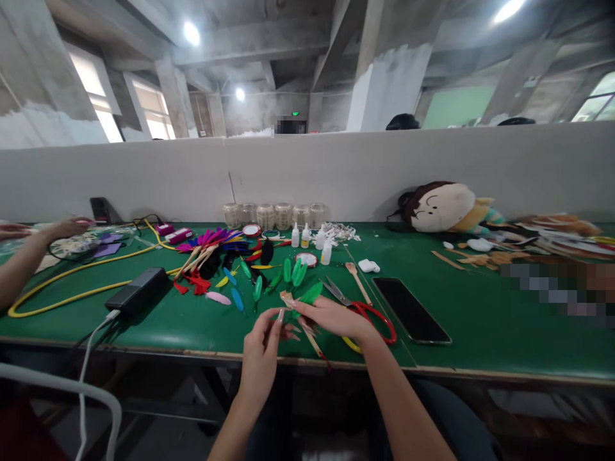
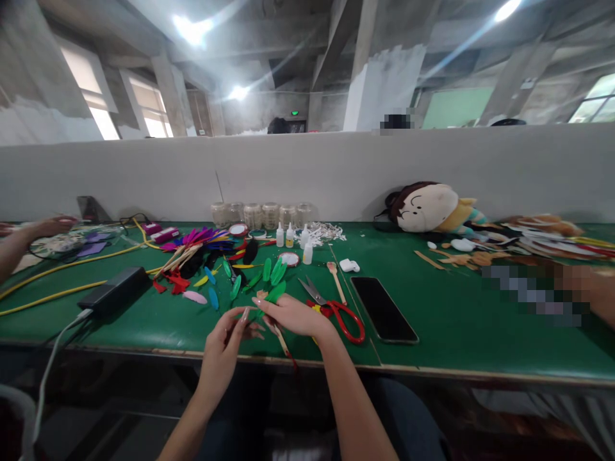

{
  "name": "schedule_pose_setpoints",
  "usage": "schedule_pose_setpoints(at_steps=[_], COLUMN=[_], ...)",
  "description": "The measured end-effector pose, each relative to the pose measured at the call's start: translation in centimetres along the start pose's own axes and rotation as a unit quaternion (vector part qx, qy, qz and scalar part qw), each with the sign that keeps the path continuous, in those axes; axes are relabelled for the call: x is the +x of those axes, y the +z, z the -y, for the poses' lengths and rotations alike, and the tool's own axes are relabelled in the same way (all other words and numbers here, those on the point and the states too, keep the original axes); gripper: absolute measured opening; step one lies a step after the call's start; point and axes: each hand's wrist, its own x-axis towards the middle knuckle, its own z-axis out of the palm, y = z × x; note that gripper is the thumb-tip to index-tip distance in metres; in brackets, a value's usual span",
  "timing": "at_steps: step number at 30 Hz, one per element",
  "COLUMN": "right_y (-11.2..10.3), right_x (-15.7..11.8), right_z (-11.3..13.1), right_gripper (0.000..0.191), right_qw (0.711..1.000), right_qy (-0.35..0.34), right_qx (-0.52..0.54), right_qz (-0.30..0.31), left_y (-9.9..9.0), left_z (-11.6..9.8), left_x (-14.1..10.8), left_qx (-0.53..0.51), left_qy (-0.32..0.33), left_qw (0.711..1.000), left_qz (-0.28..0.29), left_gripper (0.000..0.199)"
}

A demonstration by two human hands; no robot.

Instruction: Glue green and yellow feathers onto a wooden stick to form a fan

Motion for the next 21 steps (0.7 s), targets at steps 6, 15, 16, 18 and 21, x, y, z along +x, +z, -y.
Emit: schedule_pose_setpoints(at_steps=[6,15,16,18,21], right_y=[-0.5,-0.5,-0.5,-0.6,-0.5], right_x=[-0.5,-0.3,-0.3,-0.3,-0.5], right_z=[0.1,0.0,0.0,0.1,0.5], right_gripper=[0.059,0.056,0.056,0.056,0.052], right_qw=[0.999,0.999,0.999,0.998,0.992], right_qy=[0.021,0.028,0.026,0.015,-0.016], right_qx=[0.026,0.037,0.036,0.042,0.068], right_qz=[-0.024,0.018,0.025,0.05,0.102], left_y=[-0.3,-1.0,-1.1,-1.2,-1.4], left_z=[-0.1,-0.9,-1.0,-0.9,-0.3], left_x=[-0.4,-0.3,-0.3,-0.4,-0.8], left_qx=[0.021,0.135,0.127,0.074,-0.053], left_qy=[-0.003,0.036,0.029,-0.017,-0.097], left_qw=[0.998,0.976,0.976,0.975,0.963], left_qz=[0.059,0.165,0.176,0.207,0.247], left_gripper=[0.033,0.031,0.032,0.035,0.038])
